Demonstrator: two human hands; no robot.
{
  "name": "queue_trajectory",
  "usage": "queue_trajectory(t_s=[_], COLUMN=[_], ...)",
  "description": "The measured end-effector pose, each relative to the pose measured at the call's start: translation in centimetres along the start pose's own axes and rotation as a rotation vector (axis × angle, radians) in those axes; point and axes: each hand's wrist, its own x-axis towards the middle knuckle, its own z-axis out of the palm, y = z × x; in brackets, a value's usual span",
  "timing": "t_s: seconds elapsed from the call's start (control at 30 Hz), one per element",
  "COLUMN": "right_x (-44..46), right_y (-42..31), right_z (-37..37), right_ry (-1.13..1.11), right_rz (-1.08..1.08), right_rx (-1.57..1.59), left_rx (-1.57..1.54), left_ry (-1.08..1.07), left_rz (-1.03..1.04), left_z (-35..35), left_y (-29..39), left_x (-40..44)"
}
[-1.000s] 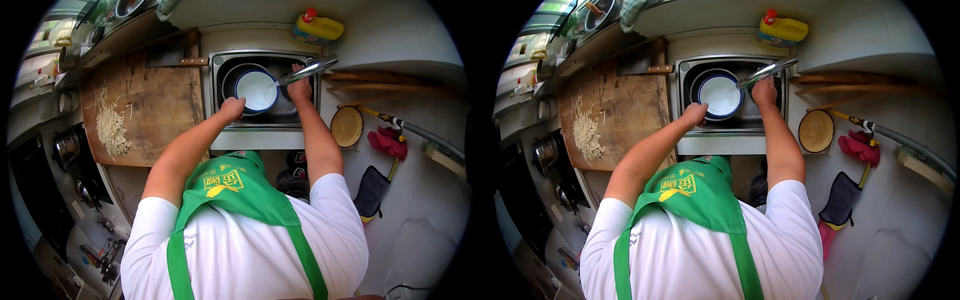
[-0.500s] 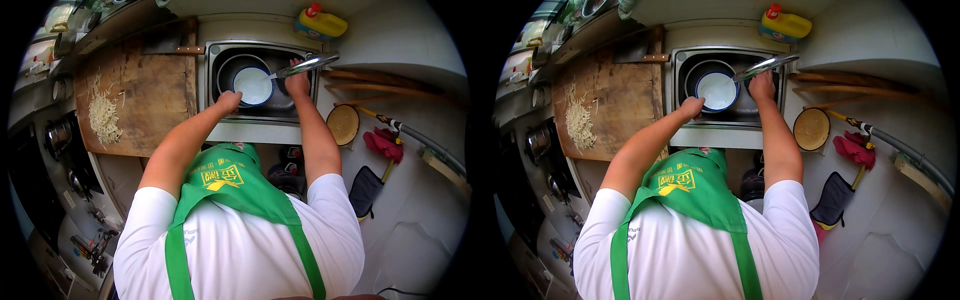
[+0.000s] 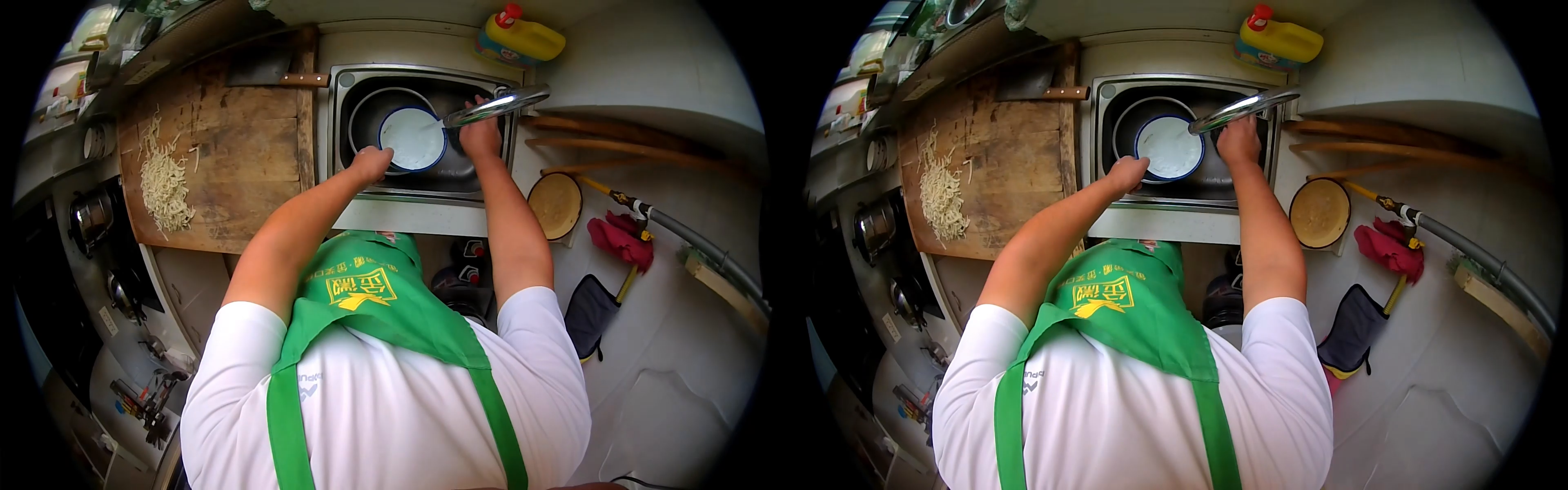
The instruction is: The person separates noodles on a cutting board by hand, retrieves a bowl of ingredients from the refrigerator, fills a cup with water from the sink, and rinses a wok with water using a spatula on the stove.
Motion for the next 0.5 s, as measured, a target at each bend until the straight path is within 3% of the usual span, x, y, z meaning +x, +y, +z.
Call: queue_trajectory(t_s=[0.5], right_x=[0.6], right_y=[0.1], right_z=[-0.6], right_ry=[0.021], right_rz=[-0.027], right_rx=[-0.018], left_rx=[0.037], left_ry=[0.004], left_rz=[0.163], left_z=[-0.1], left_y=[1.9], left_x=[-2.5])
